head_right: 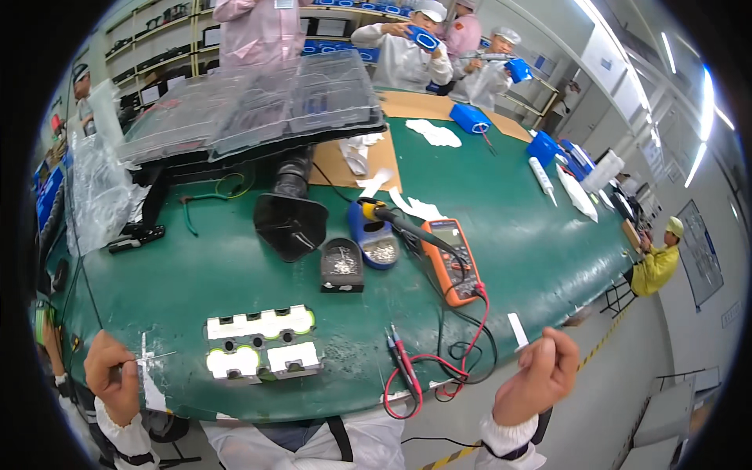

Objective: Assemble and solder components for rechargeable lithium battery packs.

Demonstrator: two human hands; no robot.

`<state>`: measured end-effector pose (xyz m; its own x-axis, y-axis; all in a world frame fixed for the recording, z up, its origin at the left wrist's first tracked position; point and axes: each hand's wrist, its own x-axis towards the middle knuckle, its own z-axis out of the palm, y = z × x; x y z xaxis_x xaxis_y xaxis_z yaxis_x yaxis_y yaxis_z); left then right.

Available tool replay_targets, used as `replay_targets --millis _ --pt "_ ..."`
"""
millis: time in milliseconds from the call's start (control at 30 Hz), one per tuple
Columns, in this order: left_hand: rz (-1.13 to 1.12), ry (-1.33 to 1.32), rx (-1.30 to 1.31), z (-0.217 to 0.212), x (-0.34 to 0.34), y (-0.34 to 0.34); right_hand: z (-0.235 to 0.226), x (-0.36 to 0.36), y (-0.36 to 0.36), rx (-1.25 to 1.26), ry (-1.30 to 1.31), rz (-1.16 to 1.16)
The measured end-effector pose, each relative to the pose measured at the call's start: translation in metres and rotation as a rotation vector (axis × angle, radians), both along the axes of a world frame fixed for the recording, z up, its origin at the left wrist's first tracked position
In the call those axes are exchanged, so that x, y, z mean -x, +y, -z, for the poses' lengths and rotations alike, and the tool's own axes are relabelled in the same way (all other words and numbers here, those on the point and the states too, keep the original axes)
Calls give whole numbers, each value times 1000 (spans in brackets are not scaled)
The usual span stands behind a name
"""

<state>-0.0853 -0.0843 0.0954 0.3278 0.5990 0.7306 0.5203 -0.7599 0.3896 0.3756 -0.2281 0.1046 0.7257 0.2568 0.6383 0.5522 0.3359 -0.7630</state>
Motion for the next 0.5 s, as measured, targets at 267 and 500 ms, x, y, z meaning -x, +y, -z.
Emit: replay_targets --millis 267,500 --pt "-21 -10 12 10 -1 -3 42 1 -37 916 -302 -81" --pt "-19 -34 23 13 -12 9 78 42 -21 1143 -691 -88"
